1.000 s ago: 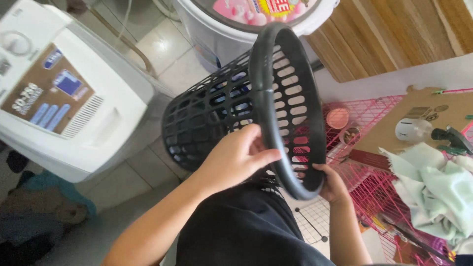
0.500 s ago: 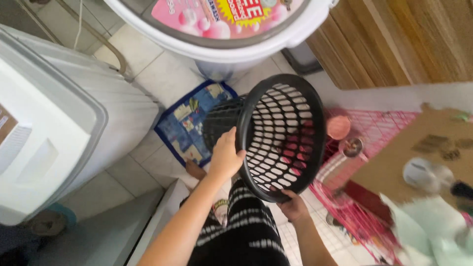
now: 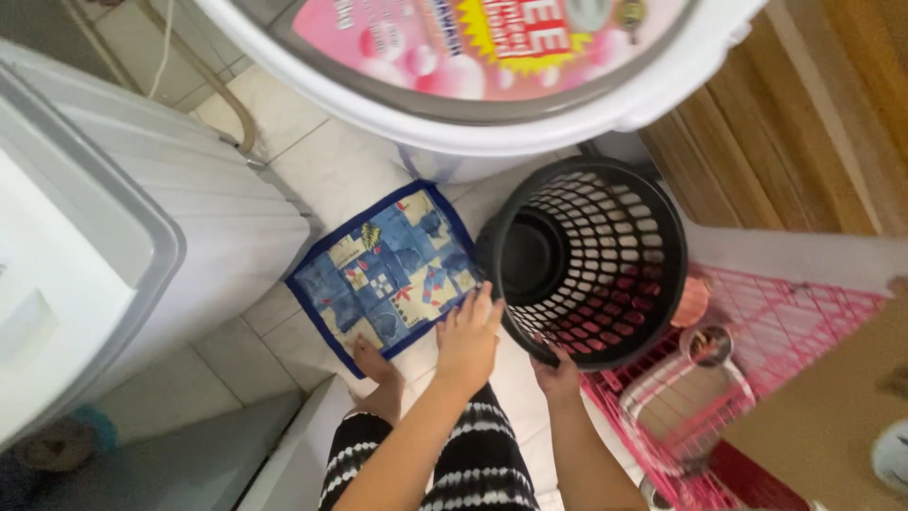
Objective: Plug in and operate a portable spin dryer in a bathroom.
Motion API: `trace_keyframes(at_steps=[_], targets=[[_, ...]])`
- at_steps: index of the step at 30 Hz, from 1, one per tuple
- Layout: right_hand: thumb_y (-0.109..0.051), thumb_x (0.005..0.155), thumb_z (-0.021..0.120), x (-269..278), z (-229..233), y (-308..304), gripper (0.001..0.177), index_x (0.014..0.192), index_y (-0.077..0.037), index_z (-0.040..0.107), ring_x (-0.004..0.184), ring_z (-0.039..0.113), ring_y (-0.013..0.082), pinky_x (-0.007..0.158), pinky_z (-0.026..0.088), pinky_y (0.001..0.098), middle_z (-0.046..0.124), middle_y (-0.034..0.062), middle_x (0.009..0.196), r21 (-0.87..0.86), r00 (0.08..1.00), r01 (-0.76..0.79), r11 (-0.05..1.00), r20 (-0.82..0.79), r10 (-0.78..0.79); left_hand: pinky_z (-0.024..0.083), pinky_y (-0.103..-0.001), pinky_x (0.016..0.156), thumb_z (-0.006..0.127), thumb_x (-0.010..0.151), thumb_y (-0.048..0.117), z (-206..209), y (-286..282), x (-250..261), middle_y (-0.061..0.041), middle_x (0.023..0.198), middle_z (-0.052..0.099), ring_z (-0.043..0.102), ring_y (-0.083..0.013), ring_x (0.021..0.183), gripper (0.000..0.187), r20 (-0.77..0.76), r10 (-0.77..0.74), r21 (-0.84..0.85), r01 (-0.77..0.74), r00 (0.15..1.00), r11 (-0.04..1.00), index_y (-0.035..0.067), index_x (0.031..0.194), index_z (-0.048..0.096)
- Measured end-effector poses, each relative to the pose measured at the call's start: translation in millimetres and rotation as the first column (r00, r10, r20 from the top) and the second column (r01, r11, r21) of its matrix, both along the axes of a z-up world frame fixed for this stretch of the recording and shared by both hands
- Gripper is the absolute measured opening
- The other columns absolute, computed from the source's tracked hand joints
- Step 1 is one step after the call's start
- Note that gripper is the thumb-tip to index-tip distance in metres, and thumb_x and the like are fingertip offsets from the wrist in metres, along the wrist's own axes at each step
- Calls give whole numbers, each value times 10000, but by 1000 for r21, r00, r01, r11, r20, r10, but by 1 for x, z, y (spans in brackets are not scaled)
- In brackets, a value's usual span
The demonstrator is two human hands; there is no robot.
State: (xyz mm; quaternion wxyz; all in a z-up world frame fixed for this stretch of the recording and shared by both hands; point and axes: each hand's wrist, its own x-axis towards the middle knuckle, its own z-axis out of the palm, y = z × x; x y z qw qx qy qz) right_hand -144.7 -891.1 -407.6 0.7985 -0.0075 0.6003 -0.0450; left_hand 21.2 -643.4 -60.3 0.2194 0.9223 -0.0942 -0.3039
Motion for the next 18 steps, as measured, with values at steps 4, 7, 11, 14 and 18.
trace_keyframes(at_steps=[4, 7, 11, 14, 18], targets=[[42, 950, 472, 32, 3, 4, 432, 1372, 128, 441, 1197, 639, 410, 1076, 536, 543, 575, 298, 1332, -94, 999, 29, 995, -38, -33, 325, -660, 1102, 577, 991, 254, 4, 4, 10, -9, 1691, 101, 265, -361, 1477, 636, -178, 17, 79, -3, 984, 997, 268, 1567, 307], [12, 963, 521, 29, -49, -8, 372, 1328, 64, 471, 1181, 628, 392, 1061, 501, 554, 585, 227, 1317, -156, 992, -99, 983, 58, 109, 310, -681, 1092, 554, 1003, 294, -20, 10, 5, 15, 1684, 85, 231, -346, 1491, 637, -197, 6, 72, 8, 980, 997, 291, 1575, 274], [23, 942, 510, 36, -69, -9, 430, 1371, 6, 534, 1203, 617, 362, 1066, 505, 537, 599, 184, 1361, -178, 994, -70, 982, 72, 84, 311, -622, 1139, 620, 949, 315, -86, 14, -10, -3, 1689, 135, 214, -339, 1510, 682, 101, -95, 53, 90, 990, 995, 193, 1558, 338], [-48, 997, 533, 30, -75, -17, 436, 1429, 6, 516, 1267, 605, 351, 1086, 478, 520, 598, 181, 1414, -240, 987, -117, 964, 79, 139, 309, -589, 1179, 659, 910, 311, -108, 16, -20, -25, 1689, 153, 212, -318, 1526, 723, 258, -112, 58, 101, 959, 993, 142, 1550, 366], [-431, 1019, 489, 53, 0, -4, 579, 1491, -99, 446, 1309, 524, 318, 1084, 372, 649, 570, 101, 1415, -189, 930, -367, 911, -91, 356, 268, -603, 1159, 650, 922, 305, -64, 14, -2, -12, 1685, 110, 152, -325, 1531, 723, 95, -55, 47, 51, 994, 998, 171, 1556, 331]])
